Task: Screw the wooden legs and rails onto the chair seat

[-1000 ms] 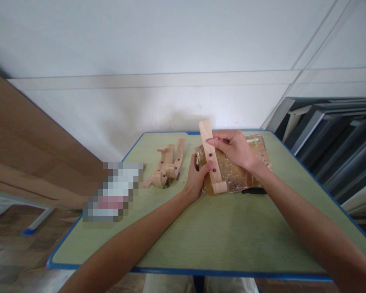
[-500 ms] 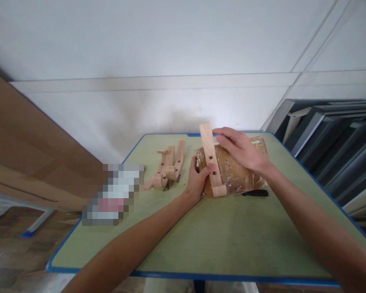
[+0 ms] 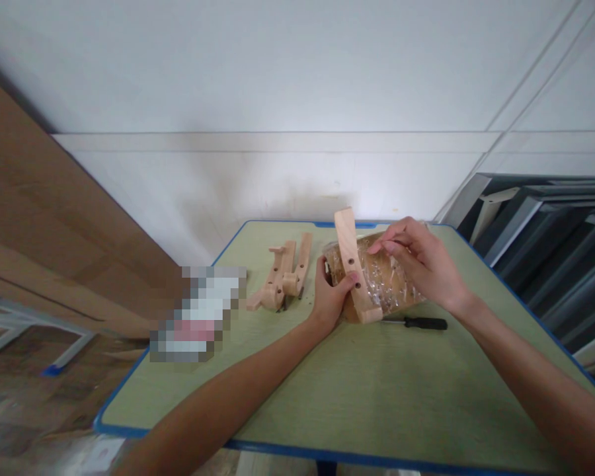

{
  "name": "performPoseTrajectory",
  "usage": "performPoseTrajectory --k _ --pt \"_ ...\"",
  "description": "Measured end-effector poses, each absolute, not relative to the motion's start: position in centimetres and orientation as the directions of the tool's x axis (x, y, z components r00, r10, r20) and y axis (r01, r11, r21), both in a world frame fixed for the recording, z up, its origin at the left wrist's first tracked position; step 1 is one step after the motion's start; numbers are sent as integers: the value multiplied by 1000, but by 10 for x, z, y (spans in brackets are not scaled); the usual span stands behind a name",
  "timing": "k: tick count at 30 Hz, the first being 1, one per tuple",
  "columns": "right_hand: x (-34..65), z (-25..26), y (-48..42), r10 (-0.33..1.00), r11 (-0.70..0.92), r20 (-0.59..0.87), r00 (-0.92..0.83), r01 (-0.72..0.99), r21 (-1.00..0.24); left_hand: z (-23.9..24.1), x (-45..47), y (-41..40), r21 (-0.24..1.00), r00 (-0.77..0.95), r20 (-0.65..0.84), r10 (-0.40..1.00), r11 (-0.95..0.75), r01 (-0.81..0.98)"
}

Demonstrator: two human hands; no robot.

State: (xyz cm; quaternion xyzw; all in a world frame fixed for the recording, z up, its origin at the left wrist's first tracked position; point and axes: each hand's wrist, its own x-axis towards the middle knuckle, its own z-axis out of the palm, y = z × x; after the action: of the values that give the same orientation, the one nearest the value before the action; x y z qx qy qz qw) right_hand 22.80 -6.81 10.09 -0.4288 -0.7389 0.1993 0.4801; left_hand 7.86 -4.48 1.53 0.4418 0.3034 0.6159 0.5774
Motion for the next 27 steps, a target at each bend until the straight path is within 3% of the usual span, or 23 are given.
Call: performPoseTrajectory --k 5,11,16,22,27 --pt "219 91 -73 847 518 522 -103 377 -767 15 77 -42 881 35 189 981 -154 -448" --pt "211 81 -70 911 406 407 68 27 -914 17 77 -46 885 51 222 974 -180 -429" --pt "212 81 -61 954 246 283 -94 -285 -926 16 76 -46 891 54 228 972 -186 -415" --pt "218 73 -58 949 192 259 -179 -321 -927 12 76 -42 901 58 198 979 -158 -404" --pt "220 63 -57 937 247 304 -171 -291 -924 12 75 -40 911 40 199 979 -169 -377"
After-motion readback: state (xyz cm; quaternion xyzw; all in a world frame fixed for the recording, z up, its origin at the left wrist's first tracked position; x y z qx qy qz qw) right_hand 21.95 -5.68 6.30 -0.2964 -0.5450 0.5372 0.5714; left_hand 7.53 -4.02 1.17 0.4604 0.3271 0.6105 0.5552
